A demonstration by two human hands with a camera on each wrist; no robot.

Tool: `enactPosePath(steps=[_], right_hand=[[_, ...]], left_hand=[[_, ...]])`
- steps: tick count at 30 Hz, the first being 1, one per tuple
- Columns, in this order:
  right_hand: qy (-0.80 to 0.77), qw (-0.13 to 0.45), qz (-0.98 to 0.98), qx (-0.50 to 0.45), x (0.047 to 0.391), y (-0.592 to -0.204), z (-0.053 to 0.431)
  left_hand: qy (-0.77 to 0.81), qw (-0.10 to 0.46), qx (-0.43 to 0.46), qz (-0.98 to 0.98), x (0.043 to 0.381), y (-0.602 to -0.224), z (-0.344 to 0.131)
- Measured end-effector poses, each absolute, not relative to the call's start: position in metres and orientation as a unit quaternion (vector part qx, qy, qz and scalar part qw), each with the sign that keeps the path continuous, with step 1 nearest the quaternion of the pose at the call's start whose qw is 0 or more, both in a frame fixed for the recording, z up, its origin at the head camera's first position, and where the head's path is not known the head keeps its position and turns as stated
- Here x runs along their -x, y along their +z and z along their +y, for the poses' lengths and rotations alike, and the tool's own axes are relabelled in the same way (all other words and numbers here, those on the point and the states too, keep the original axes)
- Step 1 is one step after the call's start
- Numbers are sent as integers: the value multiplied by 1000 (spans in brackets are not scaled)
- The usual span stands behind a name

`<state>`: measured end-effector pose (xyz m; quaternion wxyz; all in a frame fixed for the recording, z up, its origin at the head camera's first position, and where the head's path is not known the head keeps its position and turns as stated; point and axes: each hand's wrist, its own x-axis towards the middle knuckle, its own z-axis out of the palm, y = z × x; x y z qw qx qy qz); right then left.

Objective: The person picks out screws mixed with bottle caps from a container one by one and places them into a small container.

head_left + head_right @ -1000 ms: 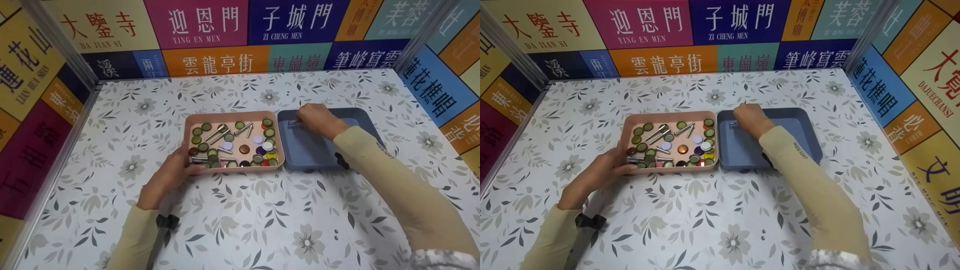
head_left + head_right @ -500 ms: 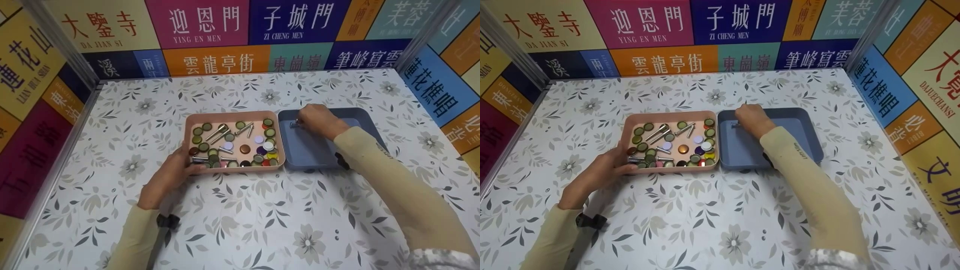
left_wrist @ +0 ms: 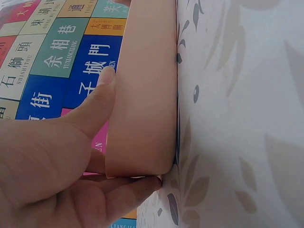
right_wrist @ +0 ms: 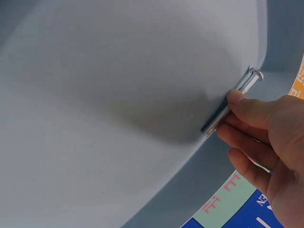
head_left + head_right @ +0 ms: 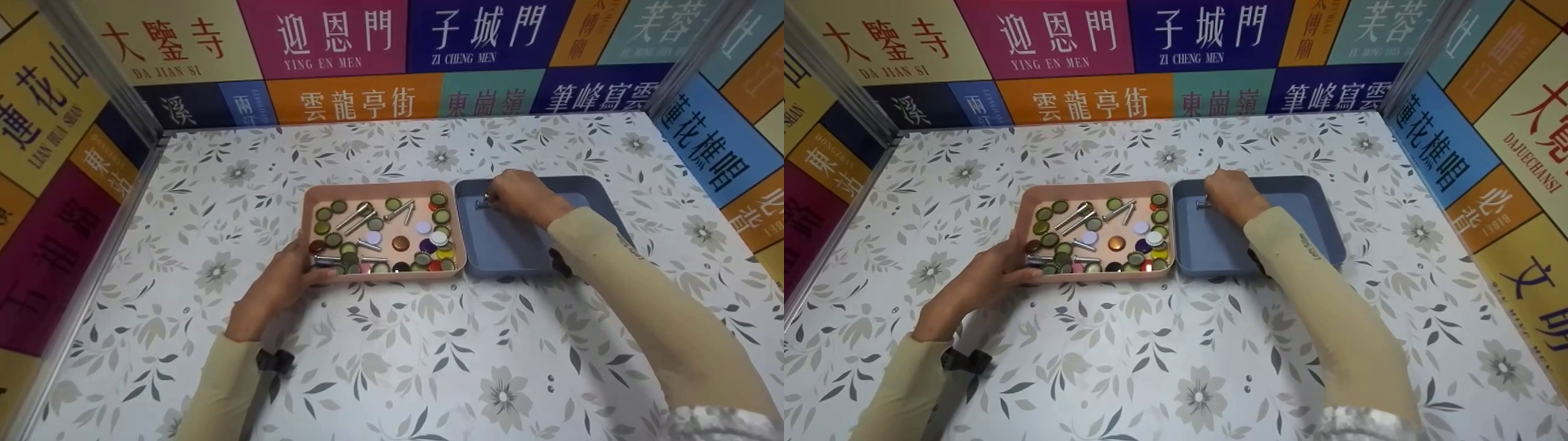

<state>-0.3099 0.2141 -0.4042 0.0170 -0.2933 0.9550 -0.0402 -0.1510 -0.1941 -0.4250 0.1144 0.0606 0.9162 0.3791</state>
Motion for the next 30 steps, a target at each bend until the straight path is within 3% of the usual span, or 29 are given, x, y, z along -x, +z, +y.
enactPosePath(steps=[30], right_hand=[[-29, 3, 963, 267, 312, -407, 213]], left_hand=[[385, 124, -52, 913, 152, -424, -194]])
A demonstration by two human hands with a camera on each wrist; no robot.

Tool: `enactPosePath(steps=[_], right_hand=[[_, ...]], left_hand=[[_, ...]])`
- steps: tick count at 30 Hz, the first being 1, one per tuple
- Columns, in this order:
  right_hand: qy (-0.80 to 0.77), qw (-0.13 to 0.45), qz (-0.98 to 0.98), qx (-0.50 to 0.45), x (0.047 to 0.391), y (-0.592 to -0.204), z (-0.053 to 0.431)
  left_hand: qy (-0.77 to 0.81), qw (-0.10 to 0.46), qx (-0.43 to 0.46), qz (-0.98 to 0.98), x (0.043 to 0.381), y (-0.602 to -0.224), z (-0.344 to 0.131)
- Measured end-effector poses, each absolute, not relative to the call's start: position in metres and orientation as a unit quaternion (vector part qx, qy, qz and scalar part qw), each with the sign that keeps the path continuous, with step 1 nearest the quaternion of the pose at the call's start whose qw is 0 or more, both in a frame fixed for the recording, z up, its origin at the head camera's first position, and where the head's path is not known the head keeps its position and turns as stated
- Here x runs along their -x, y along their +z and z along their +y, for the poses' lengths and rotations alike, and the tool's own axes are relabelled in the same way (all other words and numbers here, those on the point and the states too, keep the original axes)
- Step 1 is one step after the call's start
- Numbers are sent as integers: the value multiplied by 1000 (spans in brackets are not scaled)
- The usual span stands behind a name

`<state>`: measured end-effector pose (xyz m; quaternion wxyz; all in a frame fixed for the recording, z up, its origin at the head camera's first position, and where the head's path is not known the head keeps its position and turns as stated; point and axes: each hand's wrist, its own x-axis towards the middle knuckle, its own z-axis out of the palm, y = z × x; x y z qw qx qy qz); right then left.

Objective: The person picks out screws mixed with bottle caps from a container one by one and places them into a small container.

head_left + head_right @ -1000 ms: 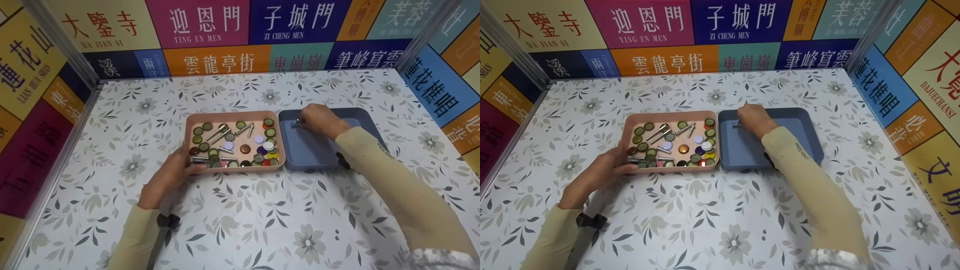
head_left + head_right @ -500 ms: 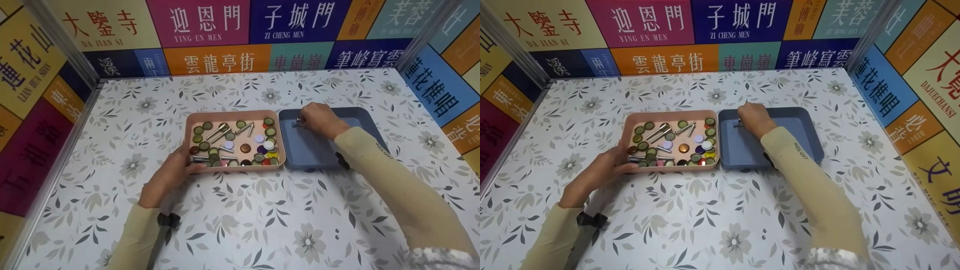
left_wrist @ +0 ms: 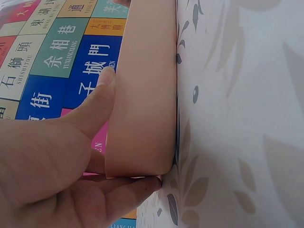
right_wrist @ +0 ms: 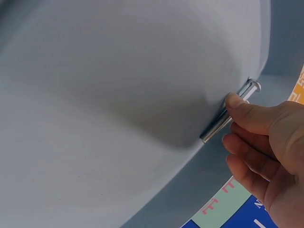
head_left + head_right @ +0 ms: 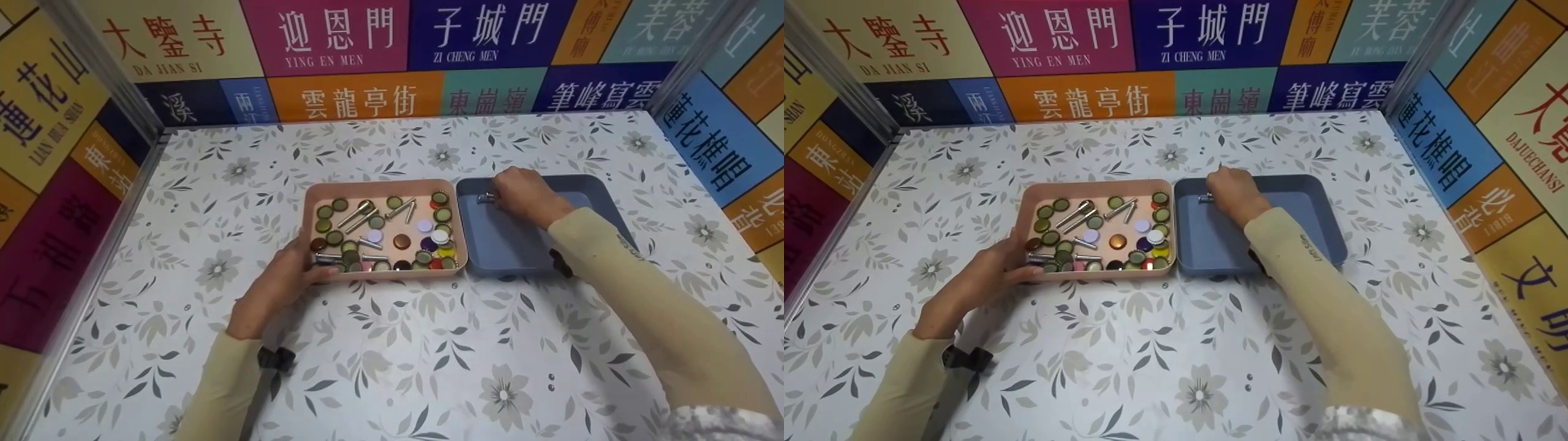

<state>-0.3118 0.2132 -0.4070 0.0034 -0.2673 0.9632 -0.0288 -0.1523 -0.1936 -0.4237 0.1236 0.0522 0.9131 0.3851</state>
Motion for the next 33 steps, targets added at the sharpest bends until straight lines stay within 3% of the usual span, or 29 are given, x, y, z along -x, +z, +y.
enactPosePath(steps=[33], right_hand=[[-30, 42, 958, 283, 312, -401, 205]], left_hand=[[392, 127, -45, 910, 155, -426, -195]])
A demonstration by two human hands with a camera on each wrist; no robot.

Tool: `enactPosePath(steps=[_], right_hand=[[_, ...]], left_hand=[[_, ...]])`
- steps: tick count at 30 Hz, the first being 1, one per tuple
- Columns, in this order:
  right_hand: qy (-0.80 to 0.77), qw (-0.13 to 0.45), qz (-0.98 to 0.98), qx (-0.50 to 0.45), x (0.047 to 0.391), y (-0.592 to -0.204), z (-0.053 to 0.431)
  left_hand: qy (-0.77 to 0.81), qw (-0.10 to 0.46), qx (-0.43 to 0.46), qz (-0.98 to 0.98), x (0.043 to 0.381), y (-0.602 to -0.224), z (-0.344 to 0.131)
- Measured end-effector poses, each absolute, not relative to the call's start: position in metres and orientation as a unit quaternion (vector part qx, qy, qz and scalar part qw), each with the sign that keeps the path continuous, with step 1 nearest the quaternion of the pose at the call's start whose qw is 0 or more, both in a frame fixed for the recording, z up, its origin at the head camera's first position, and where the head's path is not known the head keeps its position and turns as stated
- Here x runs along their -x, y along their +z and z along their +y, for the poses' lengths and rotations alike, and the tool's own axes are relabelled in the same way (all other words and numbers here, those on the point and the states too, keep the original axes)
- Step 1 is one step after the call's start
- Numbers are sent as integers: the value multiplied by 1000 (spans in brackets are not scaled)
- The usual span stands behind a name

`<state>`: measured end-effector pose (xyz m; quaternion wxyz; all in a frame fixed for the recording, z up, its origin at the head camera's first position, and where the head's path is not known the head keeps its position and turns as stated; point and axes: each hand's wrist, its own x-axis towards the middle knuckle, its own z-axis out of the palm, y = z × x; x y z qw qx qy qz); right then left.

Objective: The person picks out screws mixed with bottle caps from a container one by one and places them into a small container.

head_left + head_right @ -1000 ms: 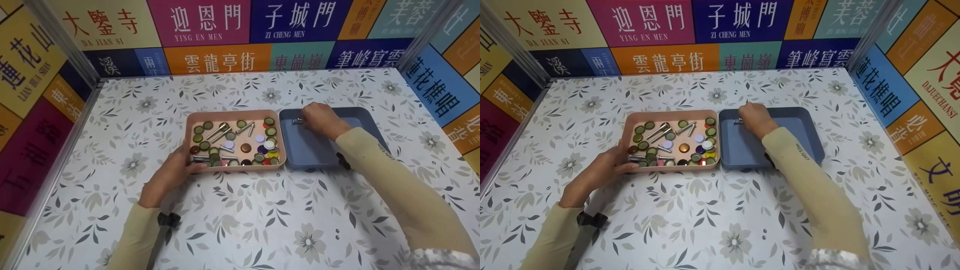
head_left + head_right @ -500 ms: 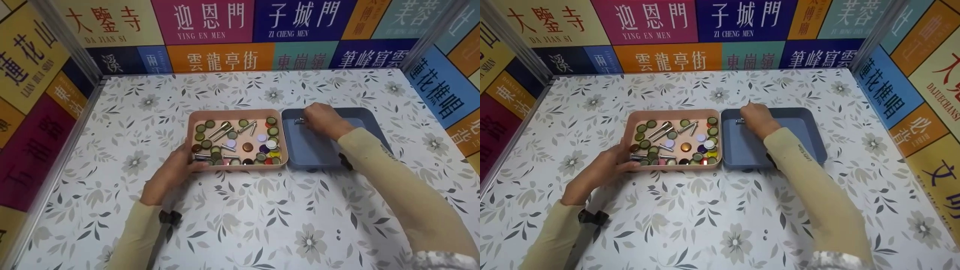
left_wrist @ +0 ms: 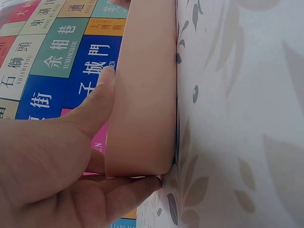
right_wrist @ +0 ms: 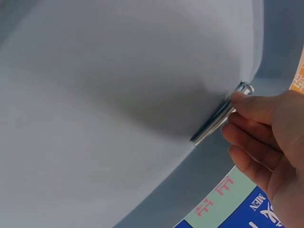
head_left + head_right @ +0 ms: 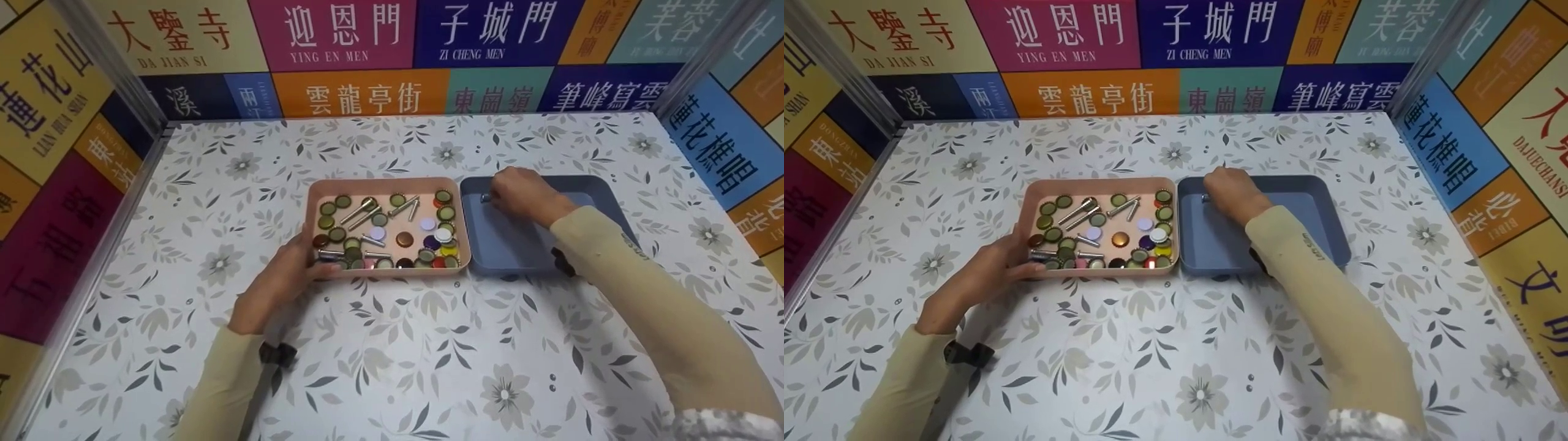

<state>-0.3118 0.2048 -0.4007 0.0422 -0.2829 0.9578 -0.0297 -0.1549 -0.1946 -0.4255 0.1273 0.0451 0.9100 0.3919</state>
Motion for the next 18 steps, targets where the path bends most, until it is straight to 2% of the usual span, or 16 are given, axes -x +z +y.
enactPosePath(steps=[15, 18], right_hand=[[-16, 38, 947, 318, 309, -385, 168], [-19, 15, 943, 333, 308, -382, 164]], left_hand=[[375, 124, -47, 917, 154, -426, -195], [376, 126, -48, 917, 155, -425, -194]])
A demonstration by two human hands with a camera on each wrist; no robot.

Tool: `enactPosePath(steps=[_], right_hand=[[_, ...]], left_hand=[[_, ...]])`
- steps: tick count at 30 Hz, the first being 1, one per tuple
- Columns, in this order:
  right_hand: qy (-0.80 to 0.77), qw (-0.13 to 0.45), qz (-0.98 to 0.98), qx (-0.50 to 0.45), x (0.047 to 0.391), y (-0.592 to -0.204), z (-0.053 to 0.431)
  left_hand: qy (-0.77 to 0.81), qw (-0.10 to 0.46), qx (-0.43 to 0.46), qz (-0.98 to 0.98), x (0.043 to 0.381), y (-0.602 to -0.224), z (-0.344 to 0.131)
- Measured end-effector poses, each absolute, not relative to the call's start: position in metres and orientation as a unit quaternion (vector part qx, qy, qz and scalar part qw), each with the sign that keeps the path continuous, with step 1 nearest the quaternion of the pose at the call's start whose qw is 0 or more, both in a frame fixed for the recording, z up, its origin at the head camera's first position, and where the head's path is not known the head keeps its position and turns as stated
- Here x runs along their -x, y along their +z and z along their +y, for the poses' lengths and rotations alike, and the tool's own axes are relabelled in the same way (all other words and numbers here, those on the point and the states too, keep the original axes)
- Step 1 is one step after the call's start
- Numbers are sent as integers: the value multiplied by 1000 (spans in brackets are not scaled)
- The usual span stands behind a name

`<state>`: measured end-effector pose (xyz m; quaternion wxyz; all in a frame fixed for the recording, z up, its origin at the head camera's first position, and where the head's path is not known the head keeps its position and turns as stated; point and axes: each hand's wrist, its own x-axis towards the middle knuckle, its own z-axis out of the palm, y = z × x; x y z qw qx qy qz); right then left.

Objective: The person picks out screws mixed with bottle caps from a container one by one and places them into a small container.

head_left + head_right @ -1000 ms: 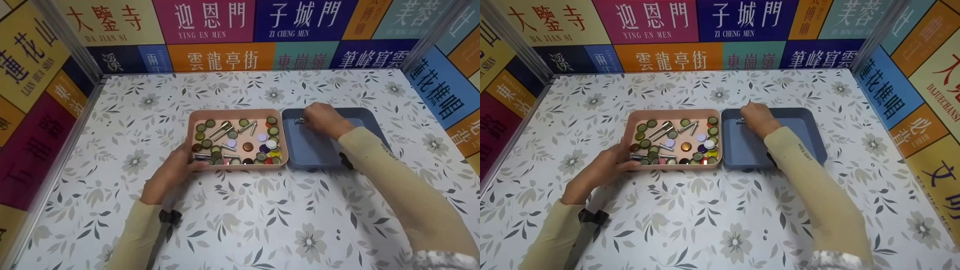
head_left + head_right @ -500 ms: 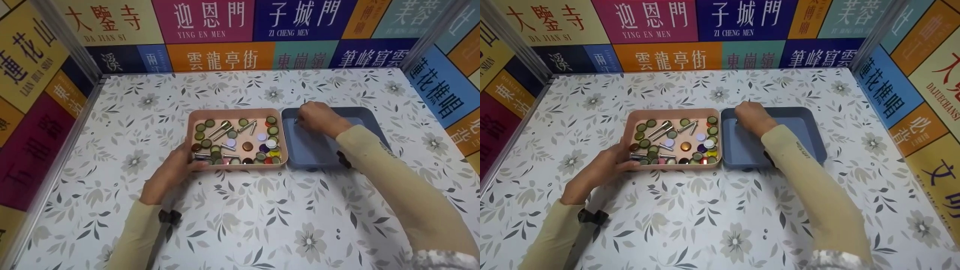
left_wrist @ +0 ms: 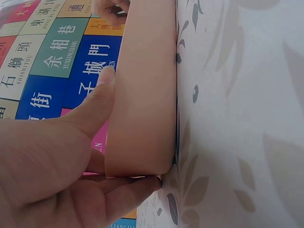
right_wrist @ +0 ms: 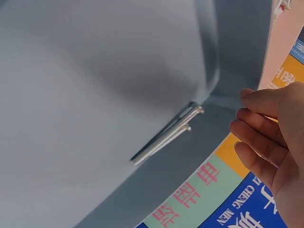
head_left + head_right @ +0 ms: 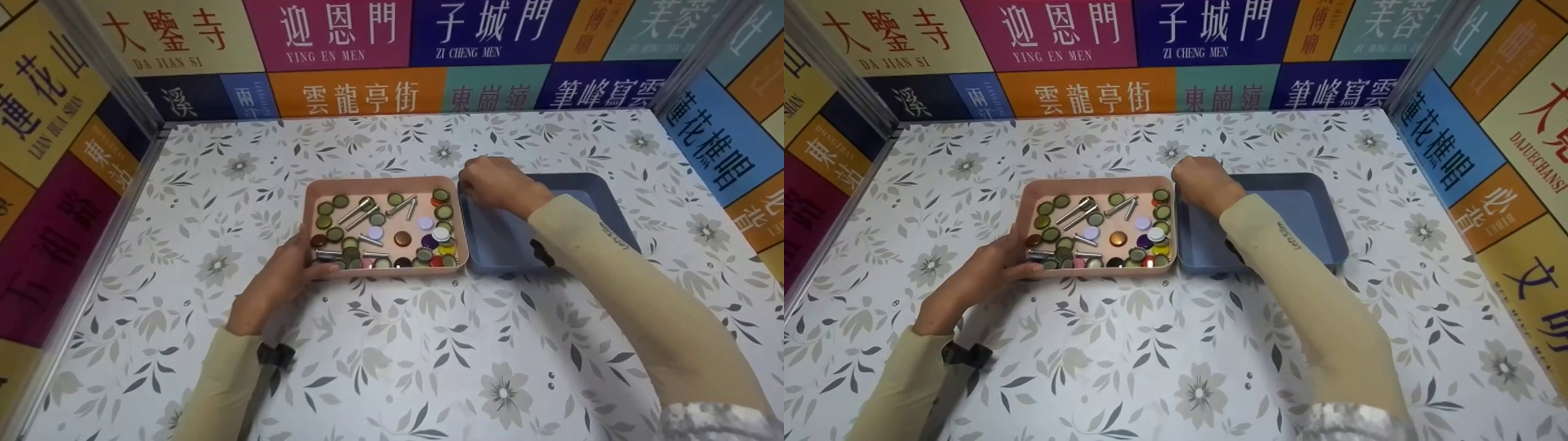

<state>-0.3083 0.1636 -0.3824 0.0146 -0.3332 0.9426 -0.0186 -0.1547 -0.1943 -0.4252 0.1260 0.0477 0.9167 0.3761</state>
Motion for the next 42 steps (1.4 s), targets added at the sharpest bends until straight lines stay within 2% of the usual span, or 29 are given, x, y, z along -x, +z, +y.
enactPosePath(steps=[5, 24, 42], right_hand=[[-24, -13, 935, 353, 308, -378, 156], [-32, -40, 919, 391, 305, -378, 127], [-39, 16, 922, 386, 306, -385, 110]], left_hand=[[381, 128, -48, 914, 156, -424, -195], [380, 126, -54, 915, 153, -425, -197], [381, 124, -49, 915, 154, -425, -194]])
